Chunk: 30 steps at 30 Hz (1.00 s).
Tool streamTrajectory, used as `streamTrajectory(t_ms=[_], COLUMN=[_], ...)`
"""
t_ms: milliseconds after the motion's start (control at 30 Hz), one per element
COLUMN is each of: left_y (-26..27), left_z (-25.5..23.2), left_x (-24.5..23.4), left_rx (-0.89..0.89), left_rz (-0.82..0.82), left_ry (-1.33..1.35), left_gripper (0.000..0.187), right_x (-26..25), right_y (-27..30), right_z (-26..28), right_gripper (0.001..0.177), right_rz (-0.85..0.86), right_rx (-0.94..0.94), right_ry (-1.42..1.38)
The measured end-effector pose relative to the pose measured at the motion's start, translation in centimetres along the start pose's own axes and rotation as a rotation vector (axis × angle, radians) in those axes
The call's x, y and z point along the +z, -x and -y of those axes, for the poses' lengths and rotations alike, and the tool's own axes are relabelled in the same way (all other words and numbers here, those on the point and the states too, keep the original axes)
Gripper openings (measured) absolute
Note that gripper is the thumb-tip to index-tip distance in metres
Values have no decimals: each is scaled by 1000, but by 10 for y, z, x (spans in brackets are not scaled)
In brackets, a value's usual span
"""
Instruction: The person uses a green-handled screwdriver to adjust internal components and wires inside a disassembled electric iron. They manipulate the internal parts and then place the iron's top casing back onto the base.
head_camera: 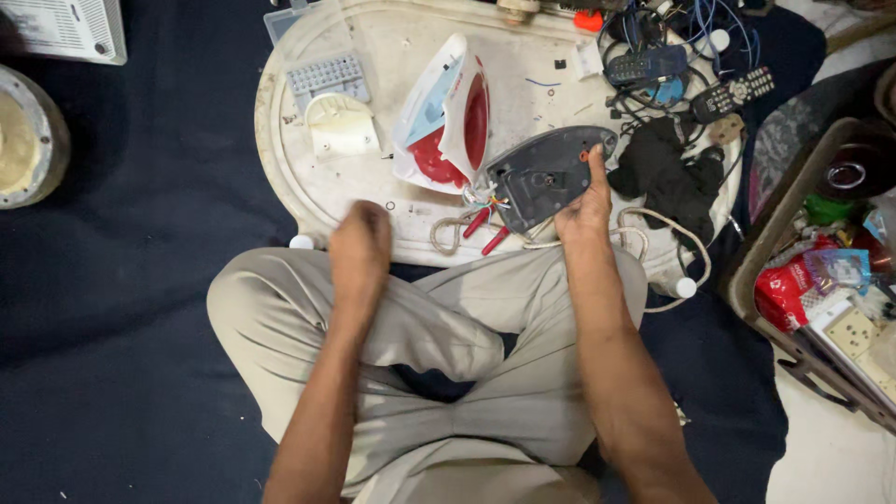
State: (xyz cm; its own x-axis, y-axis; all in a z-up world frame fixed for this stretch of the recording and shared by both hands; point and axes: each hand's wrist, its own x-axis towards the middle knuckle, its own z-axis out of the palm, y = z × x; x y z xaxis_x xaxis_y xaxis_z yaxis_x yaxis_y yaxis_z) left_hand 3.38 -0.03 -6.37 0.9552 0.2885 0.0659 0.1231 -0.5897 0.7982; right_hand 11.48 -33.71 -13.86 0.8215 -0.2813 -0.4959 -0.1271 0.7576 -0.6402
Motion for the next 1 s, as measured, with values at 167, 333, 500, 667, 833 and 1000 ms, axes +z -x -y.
streamTrajectory(t_ms=[167, 333, 500, 667, 833, 1000], left_y=[7, -5, -7, -7, -28, -61], left_z=[20, 22, 24, 23, 8, -18], left_x=[41, 74, 73, 65, 70, 83], left_rx=[239, 161, 127, 234, 12, -104], left_rz=[142, 240, 234, 155, 258, 405], left_ry=[-308, -515, -460, -278, 430, 772], left_gripper=[21, 22, 18, 36, 43, 40], right_x=[-2, -7, -13, -19, -14, -9], right_y=[1, -5, -12, -15, -12, -6], right_z=[-1, -2, 1, 2, 3, 3], right_gripper=[43, 43, 46, 46, 49, 45], right_rz=[32, 3, 11, 22, 76, 63], right_rx=[3, 16, 93, 99, 78, -4], right_ry=[-24, -25, -90, -96, -107, -61])
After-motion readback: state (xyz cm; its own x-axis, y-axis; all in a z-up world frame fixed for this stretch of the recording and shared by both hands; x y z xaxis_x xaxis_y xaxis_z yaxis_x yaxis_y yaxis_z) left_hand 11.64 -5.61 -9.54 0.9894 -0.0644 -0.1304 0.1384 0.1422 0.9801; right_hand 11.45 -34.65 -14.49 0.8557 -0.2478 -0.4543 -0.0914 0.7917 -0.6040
